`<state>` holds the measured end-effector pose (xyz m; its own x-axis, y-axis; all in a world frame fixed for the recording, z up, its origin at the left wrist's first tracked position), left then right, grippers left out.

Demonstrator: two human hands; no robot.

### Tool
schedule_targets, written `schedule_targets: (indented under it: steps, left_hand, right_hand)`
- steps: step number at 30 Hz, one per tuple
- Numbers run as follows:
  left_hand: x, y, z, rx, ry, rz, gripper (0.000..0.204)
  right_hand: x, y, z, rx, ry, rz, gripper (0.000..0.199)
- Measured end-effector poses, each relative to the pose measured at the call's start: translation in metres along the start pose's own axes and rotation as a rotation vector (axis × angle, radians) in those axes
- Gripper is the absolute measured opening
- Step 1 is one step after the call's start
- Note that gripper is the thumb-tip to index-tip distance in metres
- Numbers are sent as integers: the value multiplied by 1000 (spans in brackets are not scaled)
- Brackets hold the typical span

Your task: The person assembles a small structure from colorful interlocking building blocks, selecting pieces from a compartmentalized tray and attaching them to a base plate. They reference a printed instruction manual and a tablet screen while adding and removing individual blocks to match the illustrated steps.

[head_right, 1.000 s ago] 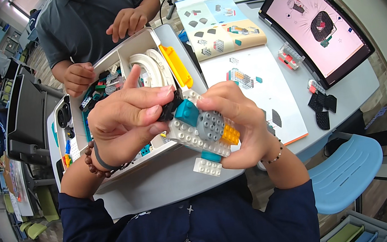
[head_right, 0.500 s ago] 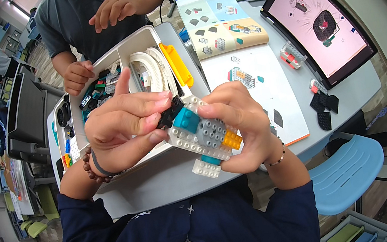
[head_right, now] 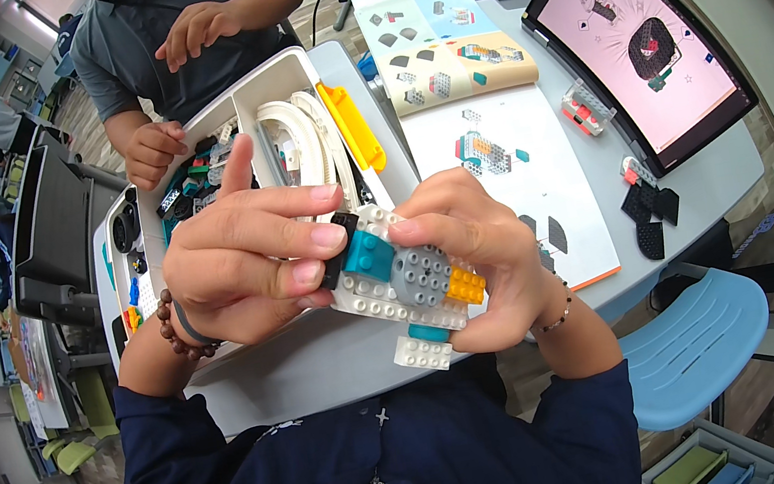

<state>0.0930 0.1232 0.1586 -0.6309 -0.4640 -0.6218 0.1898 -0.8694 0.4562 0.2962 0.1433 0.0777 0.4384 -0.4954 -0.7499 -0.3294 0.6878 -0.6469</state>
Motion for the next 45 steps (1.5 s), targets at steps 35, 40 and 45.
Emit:
schedule_targets:
  steps: [35,40,45]
  left_hand:
    - [2,-10,9,-13,-71,215,44]
    - [4,-18,11,117,-86,179,45]
    - [9,-21,15,86,-106,238,47]
  right_hand:
    - [-8,1,-5,222,-53,20,71]
    - [-5,13,-8,-6,-106,-73,74]
    - [-4,17,-13,5,-78,-129,74]
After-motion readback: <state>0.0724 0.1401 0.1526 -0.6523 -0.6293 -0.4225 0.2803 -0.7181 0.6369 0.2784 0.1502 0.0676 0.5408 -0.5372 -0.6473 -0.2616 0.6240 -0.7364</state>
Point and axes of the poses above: each hand's wrist, its own x-axis away from the middle knuckle, its own z-axis out of the back of the hand, y = z × x, the point moved 3 cm from there along -x, towards the middle knuckle, and after that the axes turned 2 degrees about -x, right-handed, at the moved point
